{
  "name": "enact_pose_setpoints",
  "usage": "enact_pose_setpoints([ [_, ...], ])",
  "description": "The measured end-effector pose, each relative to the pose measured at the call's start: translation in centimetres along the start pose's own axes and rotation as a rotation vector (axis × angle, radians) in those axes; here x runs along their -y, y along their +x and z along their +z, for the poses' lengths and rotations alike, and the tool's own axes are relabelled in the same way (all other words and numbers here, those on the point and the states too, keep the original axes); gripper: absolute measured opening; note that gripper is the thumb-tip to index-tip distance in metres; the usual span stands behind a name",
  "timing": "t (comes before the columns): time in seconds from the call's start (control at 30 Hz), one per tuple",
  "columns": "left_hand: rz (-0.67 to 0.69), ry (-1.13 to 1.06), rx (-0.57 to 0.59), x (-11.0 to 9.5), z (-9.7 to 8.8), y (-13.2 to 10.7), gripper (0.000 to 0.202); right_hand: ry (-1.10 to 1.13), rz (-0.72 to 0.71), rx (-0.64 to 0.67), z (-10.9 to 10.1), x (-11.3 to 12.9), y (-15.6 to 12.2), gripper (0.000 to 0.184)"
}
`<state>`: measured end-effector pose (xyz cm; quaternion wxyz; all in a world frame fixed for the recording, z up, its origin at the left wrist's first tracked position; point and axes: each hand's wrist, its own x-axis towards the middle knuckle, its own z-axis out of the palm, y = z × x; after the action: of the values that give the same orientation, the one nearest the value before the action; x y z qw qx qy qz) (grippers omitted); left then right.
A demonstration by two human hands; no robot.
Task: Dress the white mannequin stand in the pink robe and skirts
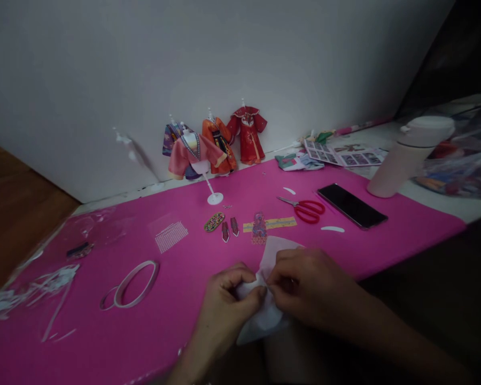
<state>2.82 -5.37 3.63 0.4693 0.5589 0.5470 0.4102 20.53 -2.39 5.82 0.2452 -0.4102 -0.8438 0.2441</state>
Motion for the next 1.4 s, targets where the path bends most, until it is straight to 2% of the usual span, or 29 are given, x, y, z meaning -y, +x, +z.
enact_pose_setpoints([
  [0.27,-0.040,-0.065,0.015,0.2,-0.2,0.3,0.011,0.155,0.032,-0.006,-0.1,-0.1,0.3,0.010],
  [0.43,-0.094,-0.065,0.045,-0.2,-1.0,0.6,0.014,0.220,0.094,-0.029,-0.1,-0.5,0.7,0.010],
  [0.57,-0.173,-0.047,0.142,-0.9,-2.6,1.1,0.020,0.273,0.133,-0.025,0.1,-1.3,1.1,0.006],
  [0.77,-0.123,0.107,0.289,-1.0,-6.3,3.2,0.023,0.273,0.146,-0.044,0.1,-2.5,1.7,0.007],
  [0.9,-0.156,0.110,0.269,0.7,-8.3,4.5,0.026,0.296,0.135,-0.060,0.1,-2.8,1.9,0.011],
  [1.0,-0.142,0.113,0.159,1.3,-9.0,4.5,0.033,0.340,0.105,-0.083,0.3,-2.9,2.0,0.015],
  [1.1,-0.062,0.162,-0.113,0.6,-8.4,3.2,0.029,0.418,0.084,-0.058,0.5,-2.7,2.0,0.014],
  [1.17,0.051,0.227,-0.294,-0.5,-7.2,1.8,0.013,0.462,0.060,-0.048,0.4,-2.4,1.9,0.013],
  [1.2,0.141,0.278,-0.333,-1.1,-6.4,1.1,0.010,0.474,0.046,-0.047,0.4,-2.1,1.8,0.013],
  [1.23,0.229,0.295,-0.322,-1.6,-5.4,0.4,0.012,0.481,0.035,-0.049,0.3,-1.9,1.7,0.013],
  [1.3,0.307,0.262,-0.243,-2.1,-3.6,-0.6,0.011,0.493,0.019,-0.040,0.2,-1.3,1.4,0.013],
  [1.4,0.269,0.161,-0.136,-2.1,-1.7,-1.2,0.005,0.516,-0.002,-0.050,0.2,-0.7,1.1,0.013],
])
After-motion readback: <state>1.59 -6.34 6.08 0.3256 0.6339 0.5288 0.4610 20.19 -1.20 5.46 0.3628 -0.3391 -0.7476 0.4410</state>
